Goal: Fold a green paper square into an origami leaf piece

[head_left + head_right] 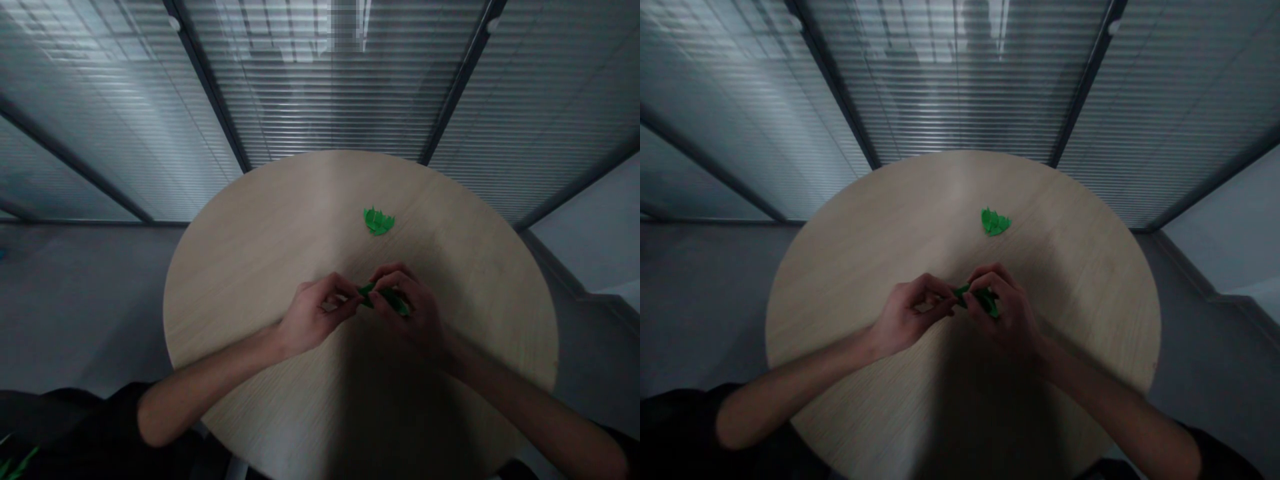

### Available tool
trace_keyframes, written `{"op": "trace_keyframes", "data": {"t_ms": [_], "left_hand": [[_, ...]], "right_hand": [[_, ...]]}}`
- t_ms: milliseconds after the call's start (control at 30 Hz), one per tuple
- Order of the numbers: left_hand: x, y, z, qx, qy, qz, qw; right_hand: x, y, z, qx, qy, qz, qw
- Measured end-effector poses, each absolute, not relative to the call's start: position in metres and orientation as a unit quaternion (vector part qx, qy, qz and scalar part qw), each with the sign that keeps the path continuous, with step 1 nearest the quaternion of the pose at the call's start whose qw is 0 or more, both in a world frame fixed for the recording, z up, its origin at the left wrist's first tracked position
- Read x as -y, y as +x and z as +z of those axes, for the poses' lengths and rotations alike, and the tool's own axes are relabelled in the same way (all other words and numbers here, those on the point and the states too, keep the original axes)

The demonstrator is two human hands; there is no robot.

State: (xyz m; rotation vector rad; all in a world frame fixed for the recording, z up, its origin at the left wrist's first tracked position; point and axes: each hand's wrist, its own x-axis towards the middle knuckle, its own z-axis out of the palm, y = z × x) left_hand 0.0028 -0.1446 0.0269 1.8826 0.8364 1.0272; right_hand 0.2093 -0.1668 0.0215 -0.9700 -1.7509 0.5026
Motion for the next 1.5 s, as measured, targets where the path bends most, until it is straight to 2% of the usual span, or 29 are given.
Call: {"op": "trace_keyframes", "data": {"t_ms": [333,700,933,1300,1500], "left_hand": [[0.1453,0.0025,0.0241,-0.326,0.738,0.411,0.425],[0.1460,0.0022,0.0253,-0.347,0.731,0.396,0.434],[0.1470,0.0033,0.0279,-0.354,0.730,0.398,0.427],[0.1424,0.0080,0.0308,-0.357,0.669,0.356,0.546],[0.1434,0.0086,0.0308,-0.356,0.661,0.379,0.541]], "right_hand": [[0.1660,0.2126,0.0238,0.742,-0.419,0.231,0.469],[0.1671,0.2104,0.0211,0.728,-0.419,0.247,0.483],[0.1674,0.2090,0.0220,0.728,-0.421,0.216,0.496],[0.1667,0.2094,0.0216,0.732,-0.423,0.191,0.499],[0.1659,0.2096,0.0209,0.727,-0.432,0.195,0.498]]}}
